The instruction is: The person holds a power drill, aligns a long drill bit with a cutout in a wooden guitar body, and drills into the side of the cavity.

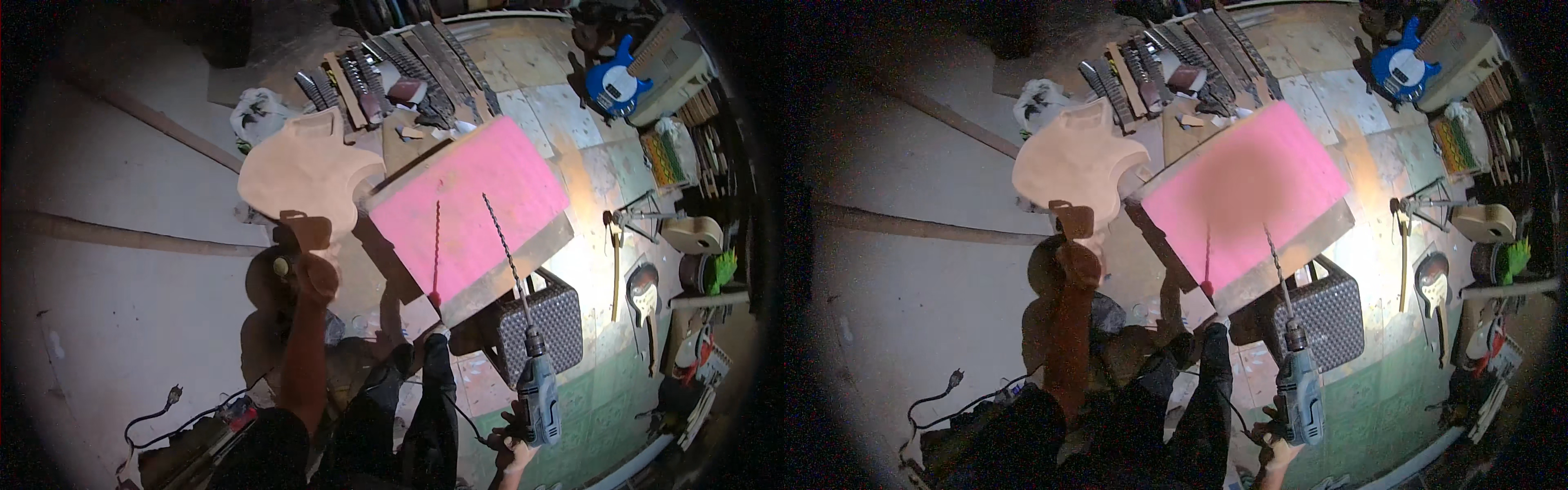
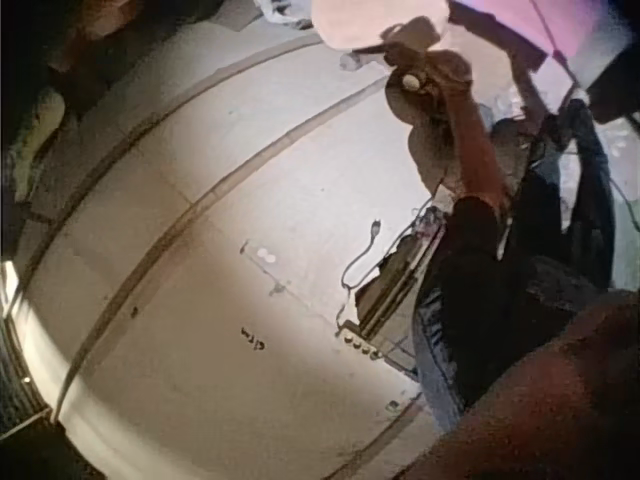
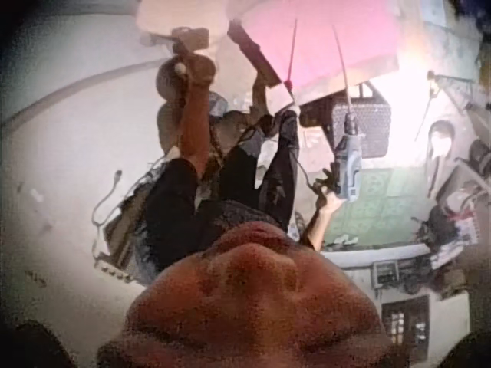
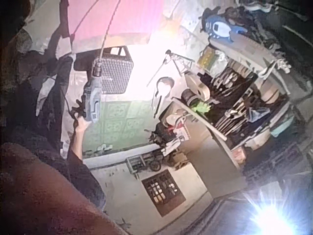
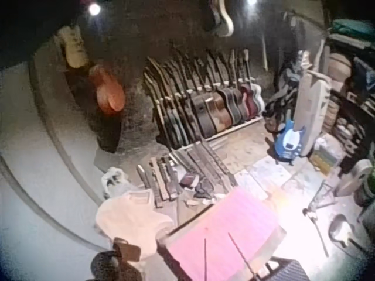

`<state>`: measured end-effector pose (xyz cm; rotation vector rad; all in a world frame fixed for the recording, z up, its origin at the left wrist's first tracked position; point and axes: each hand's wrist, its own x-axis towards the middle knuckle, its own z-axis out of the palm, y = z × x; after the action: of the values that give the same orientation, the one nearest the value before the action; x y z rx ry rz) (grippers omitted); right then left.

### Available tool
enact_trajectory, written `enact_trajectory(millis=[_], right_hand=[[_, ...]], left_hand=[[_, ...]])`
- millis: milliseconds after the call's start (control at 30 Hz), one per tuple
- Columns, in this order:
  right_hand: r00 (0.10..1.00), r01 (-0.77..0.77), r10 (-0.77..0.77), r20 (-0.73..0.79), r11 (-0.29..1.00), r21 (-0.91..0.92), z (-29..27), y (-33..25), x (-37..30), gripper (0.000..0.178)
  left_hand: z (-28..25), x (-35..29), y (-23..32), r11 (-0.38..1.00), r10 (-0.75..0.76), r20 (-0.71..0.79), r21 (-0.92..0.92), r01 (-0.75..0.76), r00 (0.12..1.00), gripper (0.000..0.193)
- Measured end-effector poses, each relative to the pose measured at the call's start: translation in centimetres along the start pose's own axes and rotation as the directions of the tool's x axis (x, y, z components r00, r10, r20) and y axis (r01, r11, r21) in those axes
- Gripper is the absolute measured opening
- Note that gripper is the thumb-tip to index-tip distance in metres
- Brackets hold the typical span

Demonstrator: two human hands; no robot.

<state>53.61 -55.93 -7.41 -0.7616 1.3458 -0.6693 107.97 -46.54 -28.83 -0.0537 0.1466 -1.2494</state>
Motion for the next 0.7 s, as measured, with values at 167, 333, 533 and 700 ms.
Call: enact_trajectory(millis=[167,333,533,700], right_hand=[[0.997,-0.046,0.041,-0.061,0.996,-0.08,-0.4,0.7,0.9,0.078],[0.998,-0.024,0.024,-0.058,1.0,-0.007,3.3,-1.2,1.2,0.075],[0.989,-0.04,0.03,-0.147,0.997,-0.065,5.0,0.5,4.7,0.07],[0.935,0.142,-0.318,-0.159,0.744,-0.653,3.8,4.5,10.3,0.053]], left_hand=[[2.3,-2.4,-5.3,0.997,0.08,-0.257,0.018,-0.078,0.963,0.04],[3.7,-4.4,-5.7,0.963,0.138,-0.286,0.263,-0.061,0.948,0.044],[-2.7,-11.9,-4.6,0.958,-0.094,-0.332,0.226,0.176,0.939,0.048],[-3.6,-15.5,-11.2,0.898,-0.134,-0.677,0.226,0.377,0.724,0.046]])
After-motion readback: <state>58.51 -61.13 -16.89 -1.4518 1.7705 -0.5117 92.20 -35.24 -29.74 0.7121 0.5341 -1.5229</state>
